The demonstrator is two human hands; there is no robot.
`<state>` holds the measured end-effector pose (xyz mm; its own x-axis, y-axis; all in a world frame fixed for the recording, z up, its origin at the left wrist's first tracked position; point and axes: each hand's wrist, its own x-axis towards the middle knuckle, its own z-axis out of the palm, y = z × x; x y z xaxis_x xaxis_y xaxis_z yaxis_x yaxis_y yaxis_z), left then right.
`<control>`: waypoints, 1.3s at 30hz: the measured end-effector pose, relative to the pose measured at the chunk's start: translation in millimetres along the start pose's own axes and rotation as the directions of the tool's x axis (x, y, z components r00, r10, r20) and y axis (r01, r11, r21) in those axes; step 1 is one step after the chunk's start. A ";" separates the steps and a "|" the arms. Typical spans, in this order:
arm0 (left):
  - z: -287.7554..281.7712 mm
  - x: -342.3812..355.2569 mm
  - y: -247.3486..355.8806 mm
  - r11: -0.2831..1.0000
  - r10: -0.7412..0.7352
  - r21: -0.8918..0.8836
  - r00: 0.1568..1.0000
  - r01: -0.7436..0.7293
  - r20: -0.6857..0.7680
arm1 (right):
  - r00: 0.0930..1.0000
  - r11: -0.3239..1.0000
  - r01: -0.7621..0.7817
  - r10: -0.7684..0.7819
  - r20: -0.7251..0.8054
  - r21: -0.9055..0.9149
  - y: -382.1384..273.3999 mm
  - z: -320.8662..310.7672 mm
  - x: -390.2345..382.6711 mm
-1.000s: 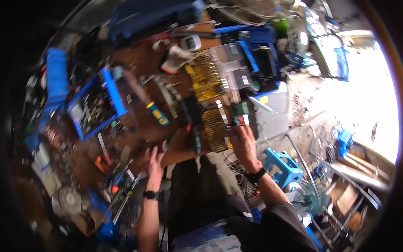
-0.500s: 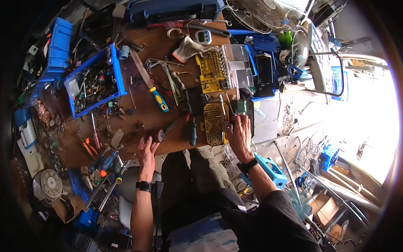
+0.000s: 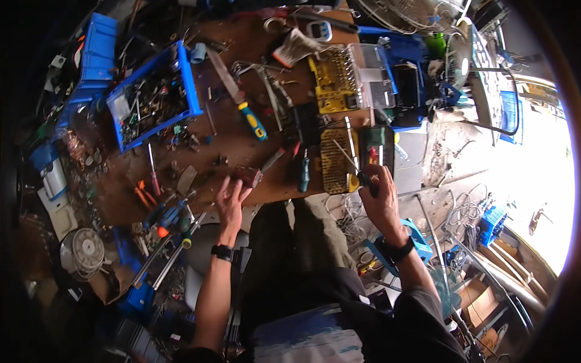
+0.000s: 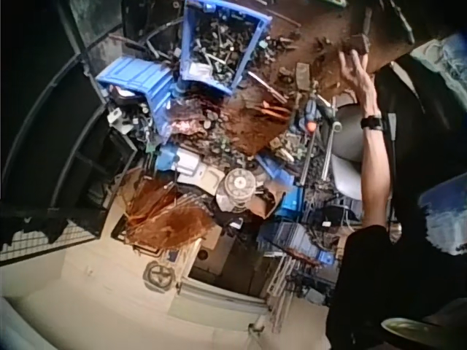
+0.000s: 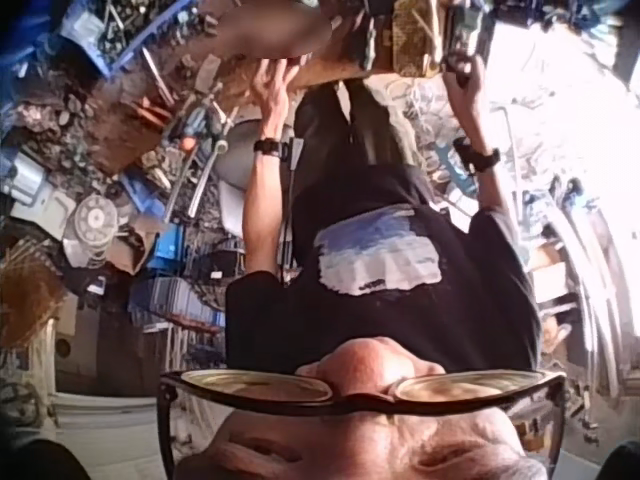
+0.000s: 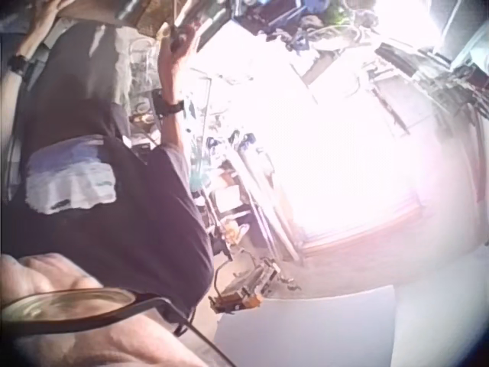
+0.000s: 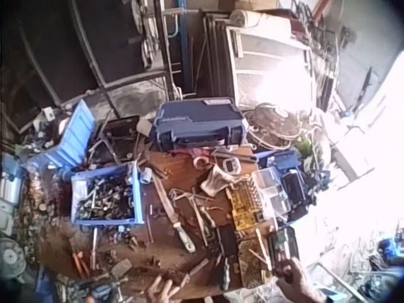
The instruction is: The person uses a screwdriver to manipulate a small, red, cylindrical electronic component on a cluttered workbench. They repeatedly insert the tool into the object, twist it, and inspect the result, occasionally turning the object over in their hands.
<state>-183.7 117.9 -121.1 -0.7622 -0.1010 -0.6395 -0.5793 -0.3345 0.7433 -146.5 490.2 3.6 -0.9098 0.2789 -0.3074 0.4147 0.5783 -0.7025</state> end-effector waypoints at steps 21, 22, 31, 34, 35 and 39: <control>-10.5 -16.4 10.8 0.801 0.168 0.540 0.962 -0.260 0.215 | 0.787 0.870 0.426 -0.220 0.576 -0.250 -123.9 114.4 6.6; -9.2 -17.2 14.8 0.768 0.165 0.583 0.961 -0.266 0.222 | 0.785 0.861 0.444 -0.240 0.571 -0.249 -124.3 115.0 7.8; -32.5 9.2 -16.8 0.804 0.200 0.499 0.936 -0.325 0.289 | 0.633 0.757 0.577 -0.178 0.754 -0.305 -159.7 126.1 43.1; -31.6 7.9 -12.3 0.719 0.223 0.592 0.927 -0.366 0.302 | 0.479 0.705 0.680 -0.216 0.851 -0.204 -155.2 139.1 64.5; -28.6 6.1 -9.8 0.690 0.217 0.621 0.925 -0.371 0.312 | 0.432 0.597 0.785 -0.336 0.837 -0.166 -141.2 145.6 68.3; -30.9 6.2 -16.5 0.719 0.283 0.565 0.913 -0.405 0.294 | 0.472 0.568 0.763 -0.162 0.867 -0.309 -163.8 166.6 64.8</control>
<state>-169.9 93.8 -143.4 -0.9447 0.0885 -0.3158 -0.2715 0.3295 0.9043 -276.5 285.8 -8.1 -0.5120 -0.6264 -0.5878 -0.4525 0.7783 -0.4353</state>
